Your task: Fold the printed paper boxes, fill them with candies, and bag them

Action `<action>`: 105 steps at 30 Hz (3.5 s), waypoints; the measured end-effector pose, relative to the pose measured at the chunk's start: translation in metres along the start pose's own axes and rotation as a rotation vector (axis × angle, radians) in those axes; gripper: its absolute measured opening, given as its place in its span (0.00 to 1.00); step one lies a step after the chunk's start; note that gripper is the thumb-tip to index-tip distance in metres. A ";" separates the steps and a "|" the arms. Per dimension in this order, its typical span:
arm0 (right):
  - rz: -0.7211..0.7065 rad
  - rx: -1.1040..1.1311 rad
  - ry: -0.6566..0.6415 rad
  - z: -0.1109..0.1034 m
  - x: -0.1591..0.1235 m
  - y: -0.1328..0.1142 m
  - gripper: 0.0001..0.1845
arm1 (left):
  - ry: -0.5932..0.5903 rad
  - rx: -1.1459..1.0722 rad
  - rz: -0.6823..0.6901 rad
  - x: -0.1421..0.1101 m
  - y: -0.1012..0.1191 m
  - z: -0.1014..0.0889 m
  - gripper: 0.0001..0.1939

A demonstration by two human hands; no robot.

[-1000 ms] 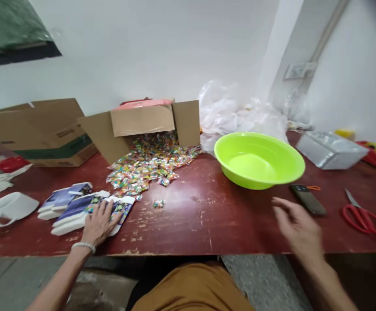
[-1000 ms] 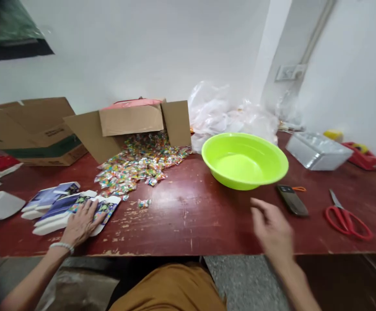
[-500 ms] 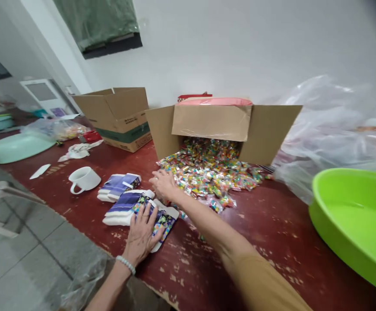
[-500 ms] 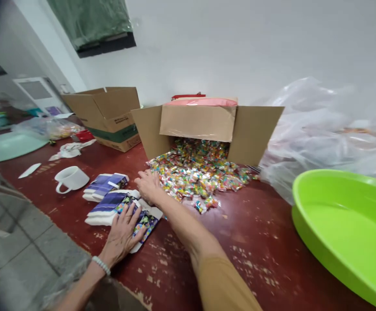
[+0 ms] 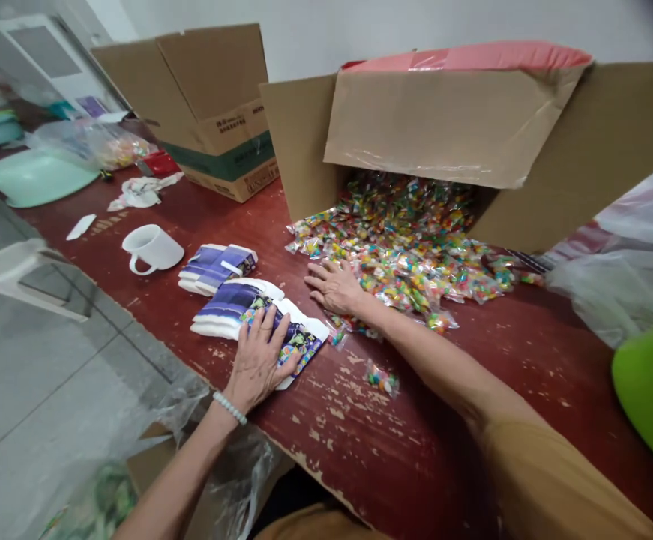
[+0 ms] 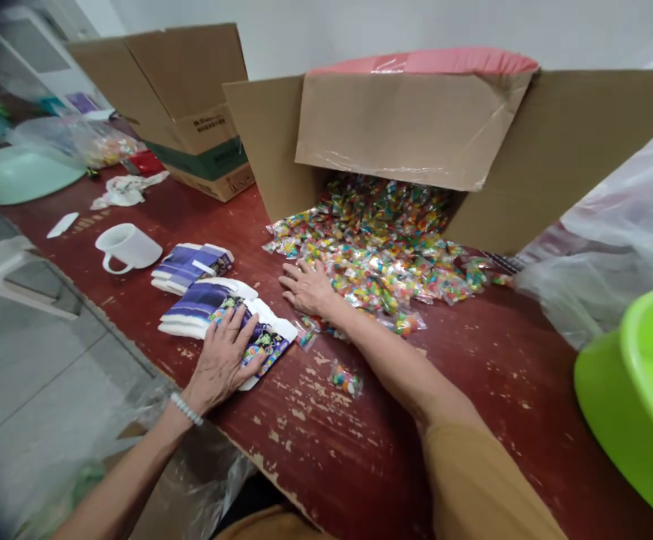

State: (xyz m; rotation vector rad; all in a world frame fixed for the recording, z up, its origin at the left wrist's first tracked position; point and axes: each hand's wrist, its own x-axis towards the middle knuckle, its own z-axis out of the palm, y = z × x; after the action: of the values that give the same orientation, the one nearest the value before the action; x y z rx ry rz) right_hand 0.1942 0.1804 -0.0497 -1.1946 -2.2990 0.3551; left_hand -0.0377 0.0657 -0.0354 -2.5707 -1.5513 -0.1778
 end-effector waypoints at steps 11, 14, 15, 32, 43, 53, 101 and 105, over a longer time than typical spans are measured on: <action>0.281 -0.232 -0.011 -0.012 -0.083 -0.075 0.20 | 0.093 0.020 0.033 0.002 0.001 0.004 0.32; 0.432 -0.165 0.081 0.005 -0.087 -0.086 0.18 | 0.086 0.036 0.039 0.002 0.002 0.002 0.33; 0.468 -0.148 0.119 0.008 -0.088 -0.088 0.17 | 0.085 0.036 0.038 0.001 0.002 0.002 0.33; 0.577 0.362 0.530 0.008 -0.094 -0.111 0.10 | -0.015 -0.296 -0.081 0.001 -0.007 -0.020 0.40; 0.271 1.060 0.277 -0.062 -0.138 -0.154 0.14 | -0.835 -2.023 -0.015 -0.050 0.062 -0.083 0.36; 0.267 1.244 0.163 -0.078 -0.164 -0.176 0.16 | -0.802 -2.144 -0.029 -0.076 0.101 -0.086 0.29; 0.584 0.862 0.253 -0.056 -0.237 -0.160 0.14 | 0.038 -1.873 -0.406 -0.105 0.162 -0.054 0.19; 0.521 0.809 0.365 -0.055 -0.228 -0.175 0.08 | -0.251 -2.194 -0.551 -0.106 0.155 -0.058 0.28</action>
State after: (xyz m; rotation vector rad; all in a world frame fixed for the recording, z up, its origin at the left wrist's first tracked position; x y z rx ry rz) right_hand 0.2146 -0.1067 0.0009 -1.2447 -1.2820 1.0351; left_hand 0.0491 -0.1081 -0.0043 -2.4517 -2.8426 -3.2105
